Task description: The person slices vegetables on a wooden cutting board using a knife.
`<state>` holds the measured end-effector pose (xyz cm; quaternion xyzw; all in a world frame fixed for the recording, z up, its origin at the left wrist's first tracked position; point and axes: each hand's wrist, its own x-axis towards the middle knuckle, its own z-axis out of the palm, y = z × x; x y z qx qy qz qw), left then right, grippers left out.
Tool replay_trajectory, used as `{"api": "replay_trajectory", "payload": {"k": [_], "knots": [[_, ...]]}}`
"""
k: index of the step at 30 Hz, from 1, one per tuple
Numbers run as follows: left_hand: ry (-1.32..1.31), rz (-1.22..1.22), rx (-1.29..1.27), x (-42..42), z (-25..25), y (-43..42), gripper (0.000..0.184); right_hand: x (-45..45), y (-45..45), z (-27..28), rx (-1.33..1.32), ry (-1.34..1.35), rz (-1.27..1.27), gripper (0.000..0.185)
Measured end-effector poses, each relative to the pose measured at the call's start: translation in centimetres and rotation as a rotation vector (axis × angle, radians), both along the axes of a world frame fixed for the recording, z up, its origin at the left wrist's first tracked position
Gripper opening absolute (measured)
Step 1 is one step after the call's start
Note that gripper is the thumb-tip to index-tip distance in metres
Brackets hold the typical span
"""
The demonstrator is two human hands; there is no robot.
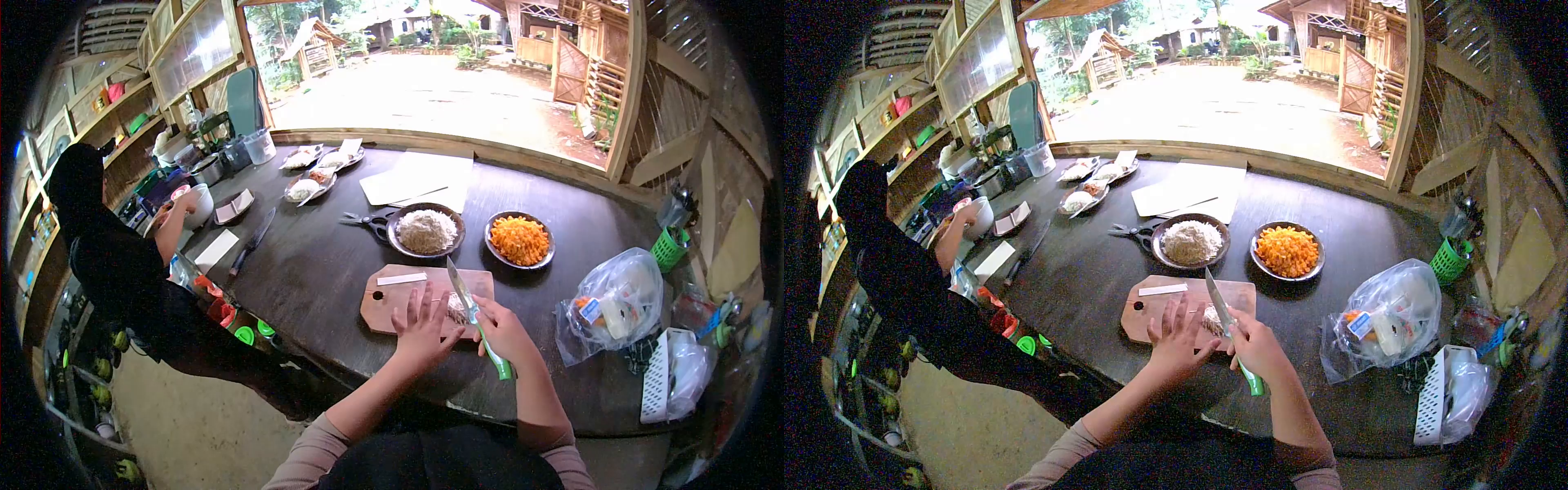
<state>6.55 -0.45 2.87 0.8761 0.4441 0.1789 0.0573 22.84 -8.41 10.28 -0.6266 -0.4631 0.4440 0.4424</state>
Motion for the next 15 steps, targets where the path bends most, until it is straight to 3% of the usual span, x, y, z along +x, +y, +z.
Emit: {"api": "replay_trajectory", "payload": {"k": [2,5,8,10,15], "knots": [[-0.023,-0.055,0.106,0.1,-0.5,0.3,0.073,-0.1,-0.1,-0.2,-0.013,-0.028,0.007,0.041],[0.098,0.045,0.081,0.2,-1.5,2.2,0.07,-0.5,-0.3,0.4,-0.014,-0.029,0.016,0.041],[0.036,0.051,0.023,-2.3,-4.1,7.2,0.06,-0.7,-0.5,0.7,-0.03,-0.077,0.003,0.042],[0.012,0.179,0.147,-4.4,1.8,7.0,0.044,-0.7,-0.5,0.7,-0.025,-0.083,-0.001,0.042],[-0.128,0.182,0.115,-6.1,2.5,11.6,0.029,-1.3,-0.5,1.1,-0.019,-0.1,0.023,0.044]]}}
